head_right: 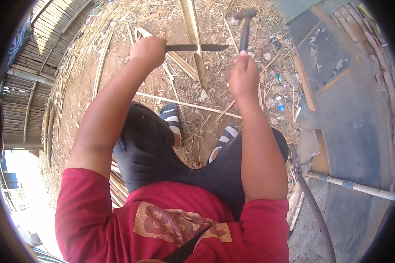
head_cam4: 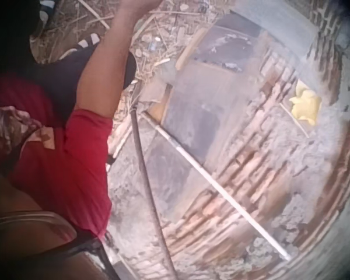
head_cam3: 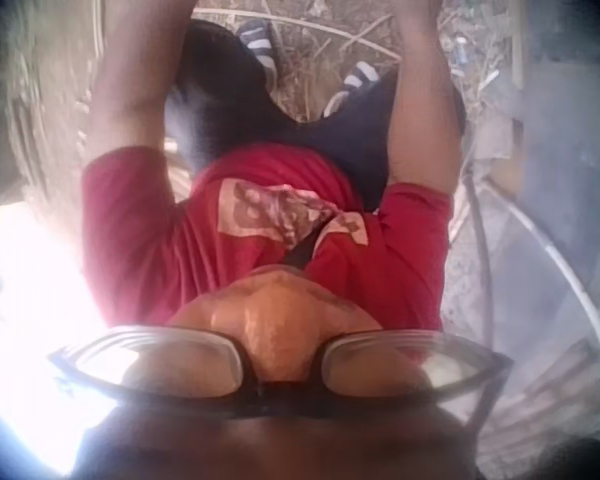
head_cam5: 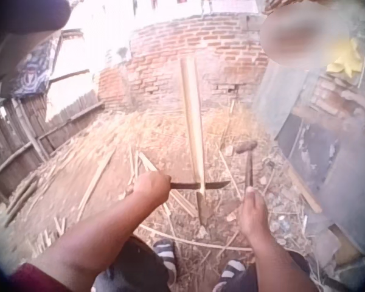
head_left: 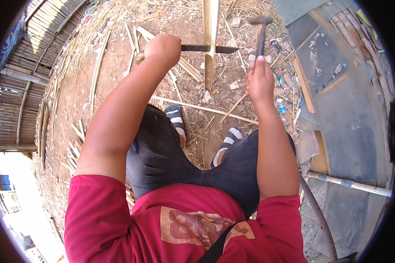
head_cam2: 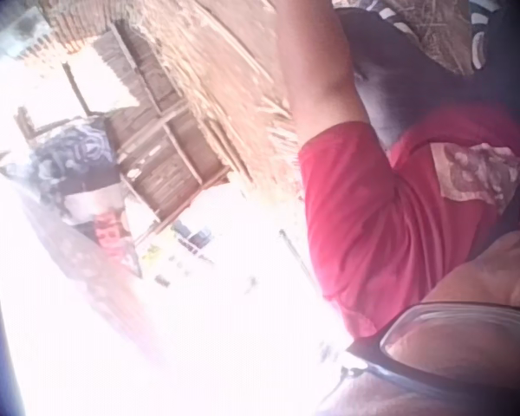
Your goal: The person splits a bamboo stalk by striking a knife into it with a hammer and then pulling the sections apart.
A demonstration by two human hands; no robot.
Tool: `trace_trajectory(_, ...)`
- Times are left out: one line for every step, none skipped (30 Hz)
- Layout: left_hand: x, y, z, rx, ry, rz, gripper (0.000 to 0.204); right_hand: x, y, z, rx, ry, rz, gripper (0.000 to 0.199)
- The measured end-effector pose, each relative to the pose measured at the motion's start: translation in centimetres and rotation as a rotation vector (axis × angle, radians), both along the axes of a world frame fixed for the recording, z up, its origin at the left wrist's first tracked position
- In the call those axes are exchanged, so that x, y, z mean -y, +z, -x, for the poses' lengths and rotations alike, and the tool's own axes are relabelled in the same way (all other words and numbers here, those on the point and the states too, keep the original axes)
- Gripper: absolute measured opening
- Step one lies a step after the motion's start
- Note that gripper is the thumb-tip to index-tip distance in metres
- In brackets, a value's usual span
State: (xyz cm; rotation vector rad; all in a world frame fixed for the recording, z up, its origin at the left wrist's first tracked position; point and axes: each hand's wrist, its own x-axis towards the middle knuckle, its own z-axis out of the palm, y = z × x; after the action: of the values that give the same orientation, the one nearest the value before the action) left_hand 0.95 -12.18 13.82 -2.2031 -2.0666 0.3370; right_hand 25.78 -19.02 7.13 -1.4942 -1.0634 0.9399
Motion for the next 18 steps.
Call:
trace_trajectory(-0.2, 0.0, 0.2, 0.012, -0.016, -0.02, 0.028, -0.1, 0.4, -0.6, -0.082, 0.004, -0.062, 0.048)
trace_trajectory(-0.4, 0.0, 0.3, 0.025, -0.032, -0.041, 0.029, -0.2, 0.2, -0.4, -0.027, 0.008, -0.079, 0.048)
trace_trajectory(-0.4, -0.2, 0.3, 0.018, -0.015, -0.02, 0.029, -0.1, -0.2, -0.2, 0.028, 0.009, -0.092, 0.049)
trace_trajectory(-0.4, 0.0, -0.1, 0.003, -0.026, -0.005, 0.029, 0.0, -1.4, 0.6, 0.222, 0.005, -0.063, 0.05)
trace_trajectory(-0.2, 0.4, -0.4, -0.009, -0.036, 0.012, 0.03, 0.2, -2.6, 1.3, 0.417, 0.002, -0.032, 0.05)
trace_trajectory(-0.3, 0.9, -0.8, -0.017, -0.05, 0.021, 0.03, 0.4, -4.4, 1.6, 0.479, 0.036, 0.014, 0.051)
trace_trajectory(-0.7, 0.3, -1.1, -0.037, -0.068, 0.003, 0.029, 0.0, -6.3, 1.7, 0.543, 0.061, 0.048, 0.051)
trace_trajectory(-0.2, 0.3, -1.2, -0.061, -0.072, -0.012, 0.029, -0.2, -6.1, 2.3, 0.604, 0.101, 0.081, 0.052)
trace_trajectory(-0.1, 0.5, -1.4, -0.028, -0.05, -0.033, 0.029, -0.9, -5.2, 1.7, 0.424, 0.091, 0.115, 0.052)
trace_trajectory(0.0, 0.9, -1.4, -0.012, -0.038, -0.031, 0.028, -1.1, -3.6, 1.4, 0.247, 0.075, 0.149, 0.052)
trace_trajectory(0.2, 0.9, -1.2, 0.001, -0.026, -0.019, 0.028, -0.6, -1.2, 0.9, 0.156, 0.048, 0.11, 0.053)
trace_trajectory(0.4, 0.6, -1.1, 0.015, -0.022, -0.005, 0.028, 0.0, 0.0, 0.4, 0.065, 0.011, 0.074, 0.053)
trace_trajectory(0.1, 0.5, -1.0, 0.027, -0.041, -0.012, 0.028, 0.2, 0.2, 0.0, 0.029, -0.019, 0.034, 0.054)
trace_trajectory(-0.1, 0.4, -0.9, 0.013, -0.043, -0.01, 0.028, 0.3, -0.3, 0.1, 0.174, 0.004, 0.065, 0.054)
trace_trajectory(-0.3, 0.3, -0.8, -0.001, -0.044, -0.008, 0.028, 0.1, -1.4, 0.3, 0.319, 0.028, 0.095, 0.054)
trace_trajectory(-0.3, 0.4, -1.1, -0.011, -0.053, -0.006, 0.027, -0.1, -2.8, 0.3, 0.467, 0.045, 0.129, 0.054)
trace_trajectory(-0.2, 0.4, -1.4, -0.028, -0.058, -0.002, 0.027, -0.7, -4.3, 0.1, 0.388, 0.093, 0.201, 0.053)
trace_trajectory(-0.3, 0.2, -1.4, -0.043, -0.061, -0.011, 0.028, -1.3, -5.8, -0.1, 0.315, 0.136, 0.275, 0.052)
